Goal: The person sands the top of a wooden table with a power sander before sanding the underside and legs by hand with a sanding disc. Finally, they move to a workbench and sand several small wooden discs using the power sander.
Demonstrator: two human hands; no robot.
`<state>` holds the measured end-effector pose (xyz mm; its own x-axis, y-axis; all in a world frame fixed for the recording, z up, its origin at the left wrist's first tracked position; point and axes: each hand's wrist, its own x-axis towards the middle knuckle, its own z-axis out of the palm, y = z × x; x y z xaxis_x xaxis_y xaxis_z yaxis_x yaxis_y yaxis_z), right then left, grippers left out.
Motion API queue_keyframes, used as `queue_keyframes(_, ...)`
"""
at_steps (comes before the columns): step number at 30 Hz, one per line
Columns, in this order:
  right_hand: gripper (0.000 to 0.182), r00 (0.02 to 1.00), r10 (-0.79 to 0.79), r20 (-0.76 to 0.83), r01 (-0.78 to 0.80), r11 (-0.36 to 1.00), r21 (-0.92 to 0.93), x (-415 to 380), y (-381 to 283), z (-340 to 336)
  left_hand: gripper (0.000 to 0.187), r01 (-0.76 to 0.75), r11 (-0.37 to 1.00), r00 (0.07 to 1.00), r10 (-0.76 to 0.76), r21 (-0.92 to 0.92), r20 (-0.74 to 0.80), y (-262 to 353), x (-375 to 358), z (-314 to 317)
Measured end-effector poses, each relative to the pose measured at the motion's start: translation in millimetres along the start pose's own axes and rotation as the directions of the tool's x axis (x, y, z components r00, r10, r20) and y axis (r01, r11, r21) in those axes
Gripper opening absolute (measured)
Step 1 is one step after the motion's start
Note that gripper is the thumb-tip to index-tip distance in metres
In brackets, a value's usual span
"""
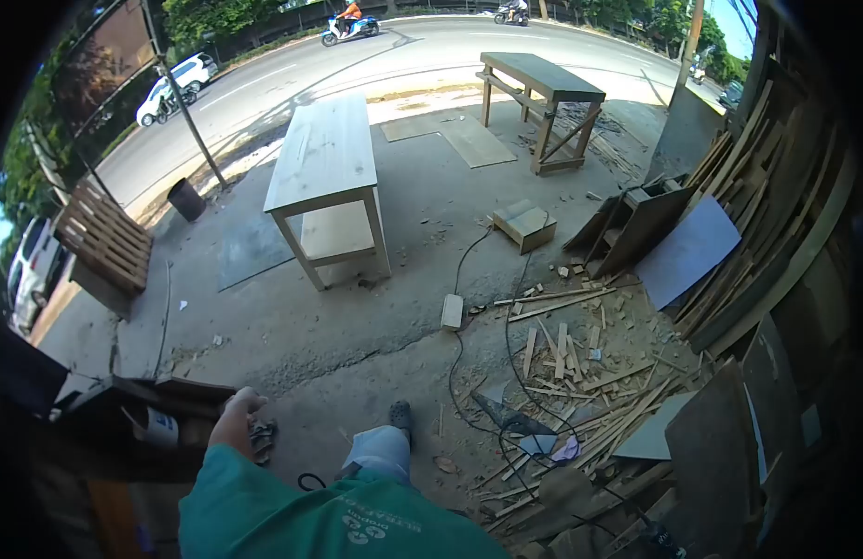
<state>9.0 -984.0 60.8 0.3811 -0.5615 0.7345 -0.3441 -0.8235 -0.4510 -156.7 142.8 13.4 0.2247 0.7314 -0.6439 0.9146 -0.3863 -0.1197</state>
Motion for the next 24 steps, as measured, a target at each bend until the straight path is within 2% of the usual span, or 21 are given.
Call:
queue_keyframes(1, 0.051, 0.999, -0.003, 0.043, -0.002, 0.994, 0.108, -8, -37, 24, 0.048, 0.014, 0.999, 0.997, -0.018, 0.047, 0.074, 2, -2, 5)
queue_keyframes(2, 0.052, 0.996, -0.008, 0.094, -0.012, 0.977, 0.213, -15, -77, 51, 0.054, -0.046, 0.998, 0.986, 0.038, 0.043, 0.164, -11, 33, 29)
queue_keyframes(4, 0.054, 0.973, -0.031, 0.228, -0.067, 0.910, 0.410, -43, -158, 107, 0.062, -0.079, 0.997, 0.960, 0.075, 0.002, 0.270, -2, 62, 27)
queue_keyframes(5, 0.055, 0.950, -0.064, 0.307, -0.104, 0.858, 0.502, -56, -201, 136, 0.063, -0.042, 0.999, 0.953, 0.049, -0.031, 0.300, 27, 49, 9)
queue_keyframes(6, 0.056, 0.917, -0.100, 0.386, -0.158, 0.798, 0.582, -74, -248, 168, 0.063, -0.138, 0.990, 0.971, 0.139, -0.017, 0.196, 32, 76, 11)
queue_keyframes(7, 0.057, 0.866, -0.146, 0.477, -0.234, 0.726, 0.647, -90, -289, 208, 0.060, -0.294, 0.951, 0.950, 0.302, -0.094, 0.079, 24, 131, 33)
queue_keyframes(8, 0.056, 0.810, -0.154, 0.566, -0.307, 0.712, 0.632, -123, -358, 231, 0.055, -0.310, 0.934, 0.941, 0.328, -0.180, 0.085, 34, 150, 21)
queue_keyframes(9, 0.055, 0.731, -0.175, 0.660, -0.378, 0.701, 0.605, -156, -441, 245, 0.052, -0.268, 0.929, 0.938, 0.312, -0.256, 0.150, 53, 146, -17)
queue_keyframes(11, 0.054, 0.540, -0.237, 0.807, -0.523, 0.657, 0.543, -215, -580, 269, 0.047, -0.349, 0.918, 0.932, 0.362, -0.189, 0.038, 76, 191, -49)
queue_keyframes(12, 0.053, 0.433, -0.267, 0.861, -0.585, 0.643, 0.494, -241, -637, 277, 0.047, -0.398, 0.884, 0.915, 0.403, -0.246, -0.034, 91, 187, -88)
queue_keyframes(14, 0.051, 0.223, -0.312, 0.924, -0.683, 0.626, 0.376, -281, -734, 291, 0.045, -0.426, 0.862, 0.902, 0.428, -0.276, -0.057, 123, 208, -159)
queue_keyframes(18, 0.048, -0.135, -0.341, 0.930, -0.800, 0.591, 0.101, -324, -870, 335, 0.039, -0.528, 0.748, 0.849, 0.450, -0.402, -0.278, 193, 230, -279)
queue_keyframes(21, 0.045, -0.344, -0.351, 0.871, -0.854, 0.503, -0.135, -339, -940, 396, 0.037, -0.575, 0.705, 0.818, 0.492, -0.415, -0.297, 248, 250, -338)
queue_keyframes(23, 0.044, -0.419, -0.390, 0.820, -0.850, 0.486, -0.203, -357, -996, 435, 0.037, -0.600, 0.704, 0.800, 0.536, -0.379, -0.271, 285, 269, -370)
queue_keyframes(24, 0.042, -0.388, -0.428, 0.816, -0.836, 0.536, -0.116, -372, -1037, 433, 0.038, -0.600, 0.719, 0.799, 0.553, -0.351, -0.234, 305, 276, -390)
